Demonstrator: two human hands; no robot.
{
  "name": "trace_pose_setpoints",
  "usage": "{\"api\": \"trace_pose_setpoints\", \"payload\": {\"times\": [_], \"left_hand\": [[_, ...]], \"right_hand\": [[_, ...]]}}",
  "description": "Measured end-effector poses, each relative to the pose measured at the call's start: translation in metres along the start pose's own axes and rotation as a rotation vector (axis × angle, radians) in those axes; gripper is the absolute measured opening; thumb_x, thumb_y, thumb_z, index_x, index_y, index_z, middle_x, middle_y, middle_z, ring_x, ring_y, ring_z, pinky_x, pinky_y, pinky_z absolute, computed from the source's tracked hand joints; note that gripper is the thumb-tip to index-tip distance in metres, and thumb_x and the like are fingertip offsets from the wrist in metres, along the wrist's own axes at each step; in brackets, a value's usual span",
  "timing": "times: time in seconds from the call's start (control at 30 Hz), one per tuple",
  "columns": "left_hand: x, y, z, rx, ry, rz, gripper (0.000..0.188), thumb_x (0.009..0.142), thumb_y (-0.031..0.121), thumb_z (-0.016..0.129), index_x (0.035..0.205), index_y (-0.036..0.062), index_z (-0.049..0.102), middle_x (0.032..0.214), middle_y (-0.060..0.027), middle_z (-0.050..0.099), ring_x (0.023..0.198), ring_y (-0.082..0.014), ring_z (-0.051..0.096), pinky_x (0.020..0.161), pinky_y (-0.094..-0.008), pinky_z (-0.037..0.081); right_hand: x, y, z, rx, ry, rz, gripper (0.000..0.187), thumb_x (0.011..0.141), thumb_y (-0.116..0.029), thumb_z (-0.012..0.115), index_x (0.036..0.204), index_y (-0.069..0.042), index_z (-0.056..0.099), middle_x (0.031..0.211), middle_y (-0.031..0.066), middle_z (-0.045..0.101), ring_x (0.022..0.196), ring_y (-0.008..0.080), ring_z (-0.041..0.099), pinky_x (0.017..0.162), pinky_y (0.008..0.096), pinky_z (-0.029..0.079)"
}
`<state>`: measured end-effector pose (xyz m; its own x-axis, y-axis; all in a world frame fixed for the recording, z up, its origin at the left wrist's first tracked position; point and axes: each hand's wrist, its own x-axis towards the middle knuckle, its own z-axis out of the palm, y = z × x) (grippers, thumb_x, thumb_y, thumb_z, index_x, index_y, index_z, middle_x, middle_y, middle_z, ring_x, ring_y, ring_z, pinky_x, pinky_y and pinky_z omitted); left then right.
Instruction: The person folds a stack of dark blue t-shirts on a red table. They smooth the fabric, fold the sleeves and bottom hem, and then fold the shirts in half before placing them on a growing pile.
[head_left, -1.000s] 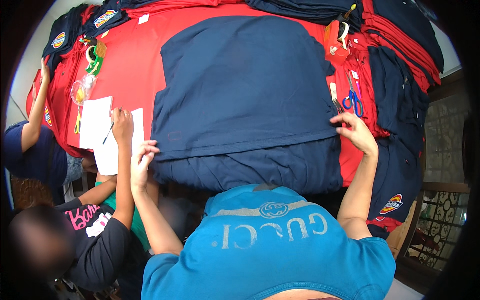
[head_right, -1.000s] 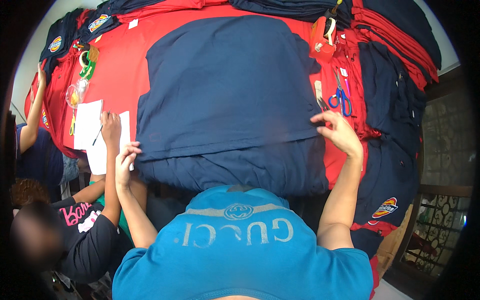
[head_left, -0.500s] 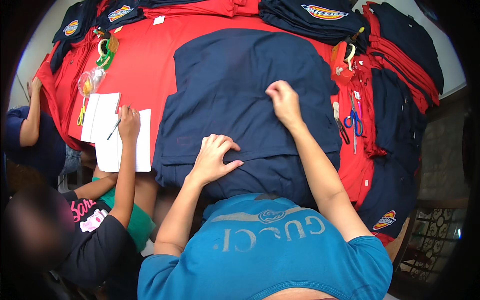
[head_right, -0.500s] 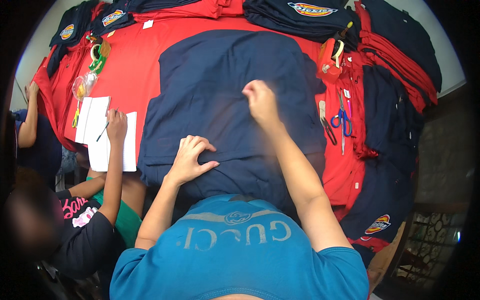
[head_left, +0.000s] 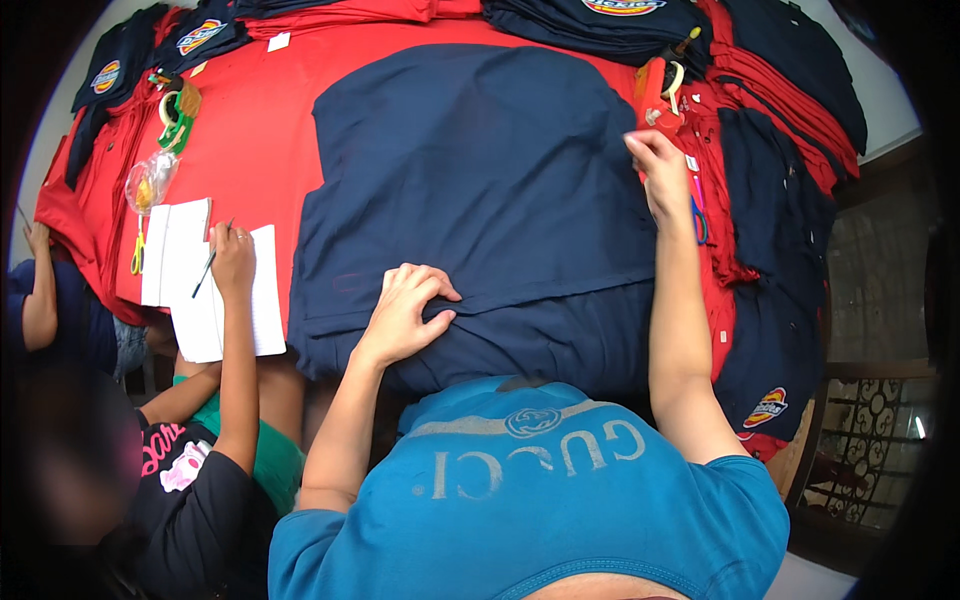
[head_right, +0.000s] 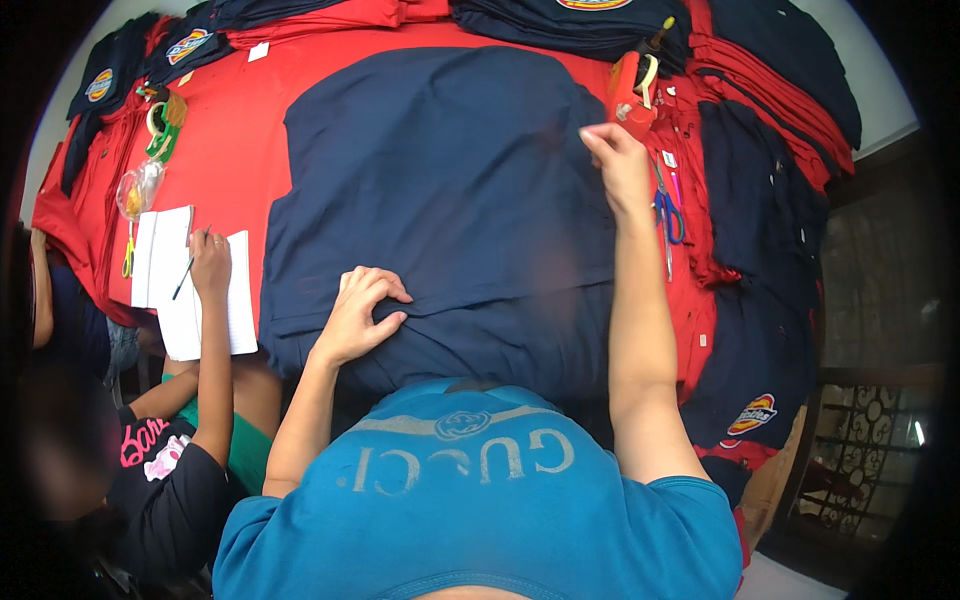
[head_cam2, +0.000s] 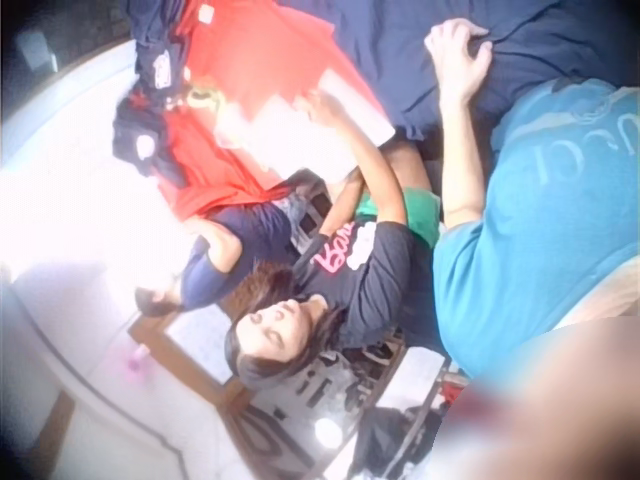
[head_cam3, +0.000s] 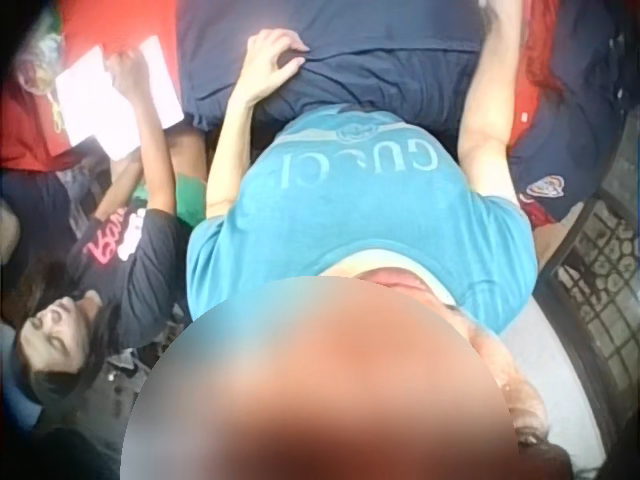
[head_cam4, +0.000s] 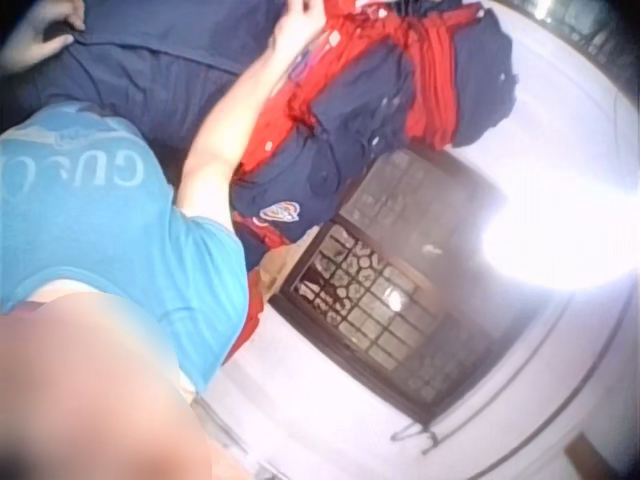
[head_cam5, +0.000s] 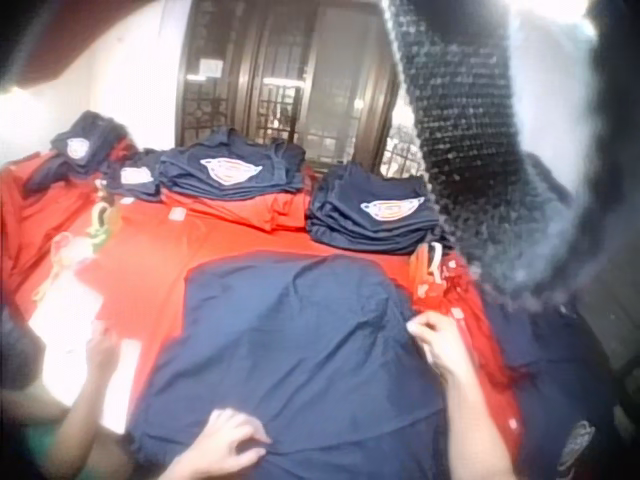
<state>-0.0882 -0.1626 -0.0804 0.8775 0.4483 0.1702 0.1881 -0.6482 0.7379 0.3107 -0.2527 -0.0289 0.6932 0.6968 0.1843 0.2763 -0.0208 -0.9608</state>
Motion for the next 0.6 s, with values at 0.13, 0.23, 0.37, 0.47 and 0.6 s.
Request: {"api": "trace_pose_setpoints", "payload": {"times": [0.13, 0.23, 0.37, 0.47, 0.6], "left_hand": [[0.006, -0.002, 0.001, -0.001, 0.054, 0.057, 0.01, 0.079, 0.013, 0.069, 0.088, 0.0097, 0.068, 0.097, -0.0008, 0.062, 0.095, -0.0196, 0.051, 0.09, -0.0331, 0.033], [0.005, -0.006, 0.003, -0.006, 0.059, 0.058, 0.008, 0.082, 0.014, 0.068, 0.088, 0.0092, 0.069, 0.097, -0.0002, 0.064, 0.094, -0.0193, 0.052, 0.088, -0.0331, 0.034], [0.003, -0.008, -0.001, -0.01, 0.042, 0.074, 0.009, 0.085, 0.013, 0.066, 0.091, 0.0092, 0.07, 0.099, -0.0018, 0.063, 0.097, -0.0213, 0.052, 0.091, -0.0343, 0.034], [-0.006, -0.004, -0.01, -0.03, 0.04, 0.051, 0.009, 0.084, 0.011, 0.067, 0.093, 0.009, 0.069, 0.105, -0.0048, 0.061, 0.103, -0.0248, 0.053, 0.094, -0.038, 0.04], [-0.009, 0.008, -0.01, 0.16, 0.31, 0.082, 0.006, 0.083, 0.01, 0.068, 0.087, 0.007, 0.064, 0.089, -0.0069, 0.059, 0.085, -0.0267, 0.058, 0.076, -0.0367, 0.049]], "right_hand": [[-0.063, 0.001, -0.048, -0.521, -0.123, -0.022, 0.011, 0.08, -0.007, 0.071, 0.089, -0.001, 0.068, 0.089, 0.0057, 0.067, 0.078, 0.0158, 0.061, 0.074, 0.0294, 0.048], [-0.09, 0.041, -0.026, -0.787, -0.095, -0.177, 0.006, 0.082, -0.002, 0.066, 0.088, -0.001, 0.067, 0.092, 0.0133, 0.066, 0.085, 0.0279, 0.063, 0.08, 0.0307, 0.048], [-0.108, 0.058, -0.049, -0.472, 0.202, -0.211, 0.009, 0.085, -0.004, 0.065, 0.091, 0.002, 0.068, 0.086, 0.0095, 0.067, 0.084, 0.0194, 0.063, 0.078, 0.0286, 0.047], [-0.158, 0.025, -0.096, -0.555, 0.062, 0.046, 0.013, 0.084, -0.012, 0.068, 0.086, 0.001, 0.069, 0.074, 0.0066, 0.064, 0.071, 0.015, 0.061, 0.067, 0.029, 0.047], [-0.246, -0.049, -0.134, -1.211, -0.582, 0.583, 0.023, 0.078, -0.028, 0.073, 0.082, -0.005, 0.073, 0.066, 0.0075, 0.066, 0.072, 0.0214, 0.062, 0.074, 0.0362, 0.046]]}}
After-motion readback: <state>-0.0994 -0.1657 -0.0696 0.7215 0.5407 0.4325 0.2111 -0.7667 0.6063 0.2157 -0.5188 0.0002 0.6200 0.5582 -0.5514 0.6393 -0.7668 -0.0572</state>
